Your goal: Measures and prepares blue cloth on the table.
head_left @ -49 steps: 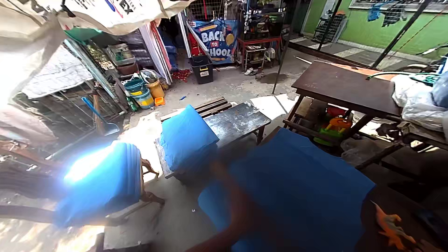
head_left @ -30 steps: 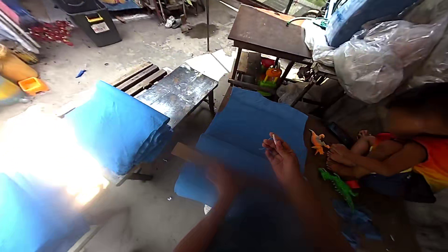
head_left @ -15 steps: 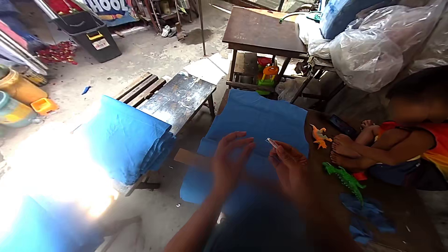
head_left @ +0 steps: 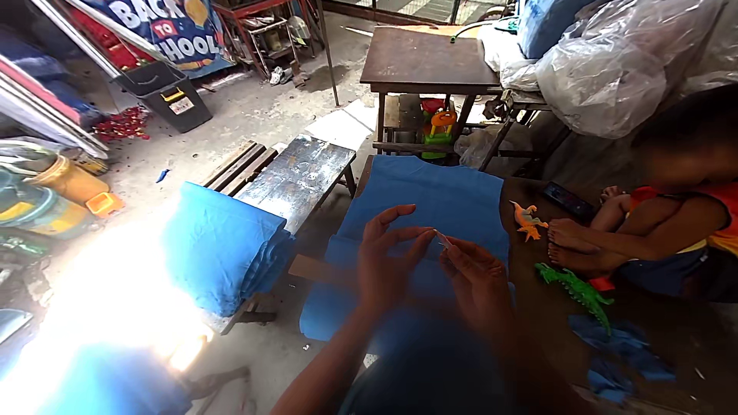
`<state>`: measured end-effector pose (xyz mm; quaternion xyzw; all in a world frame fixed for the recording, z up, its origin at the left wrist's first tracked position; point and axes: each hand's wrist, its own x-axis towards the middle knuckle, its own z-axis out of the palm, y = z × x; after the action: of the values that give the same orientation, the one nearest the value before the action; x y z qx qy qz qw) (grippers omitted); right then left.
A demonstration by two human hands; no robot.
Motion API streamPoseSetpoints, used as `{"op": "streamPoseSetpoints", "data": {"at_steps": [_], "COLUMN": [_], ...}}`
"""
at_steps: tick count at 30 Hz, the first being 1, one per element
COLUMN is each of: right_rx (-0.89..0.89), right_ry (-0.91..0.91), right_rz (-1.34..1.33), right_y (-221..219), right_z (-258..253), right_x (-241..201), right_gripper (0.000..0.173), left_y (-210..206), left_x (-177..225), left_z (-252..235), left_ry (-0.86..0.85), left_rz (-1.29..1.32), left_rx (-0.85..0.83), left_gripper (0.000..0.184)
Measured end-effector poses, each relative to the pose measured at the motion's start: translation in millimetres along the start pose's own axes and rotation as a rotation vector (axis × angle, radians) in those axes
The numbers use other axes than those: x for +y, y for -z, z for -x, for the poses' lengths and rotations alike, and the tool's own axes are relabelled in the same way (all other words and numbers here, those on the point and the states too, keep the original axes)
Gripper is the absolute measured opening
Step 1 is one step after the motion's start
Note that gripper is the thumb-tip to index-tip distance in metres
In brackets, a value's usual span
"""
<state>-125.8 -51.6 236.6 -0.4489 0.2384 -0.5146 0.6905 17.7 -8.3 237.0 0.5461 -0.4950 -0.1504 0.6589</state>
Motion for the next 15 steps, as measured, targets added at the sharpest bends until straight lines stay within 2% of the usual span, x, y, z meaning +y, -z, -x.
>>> {"op": "streamPoseSetpoints", "data": {"at_steps": [9, 15], "right_rx": [-0.035, -0.055], "right_ry": [0.101, -0.068], "right_rz": [0.086, -0.057], "right_y": [11, 21], "right_z": [2, 1], "right_x": [4, 6], "right_gripper": [0.015, 0.02], "left_y": [-3, 3], "left_x": [4, -2], "left_z": [1, 3], "left_ry": [0.031, 0.078], "left_rz": [0.004, 0.049], "left_rx": [-0.071, -0.09], "left_gripper": [0.008, 0.007]}}
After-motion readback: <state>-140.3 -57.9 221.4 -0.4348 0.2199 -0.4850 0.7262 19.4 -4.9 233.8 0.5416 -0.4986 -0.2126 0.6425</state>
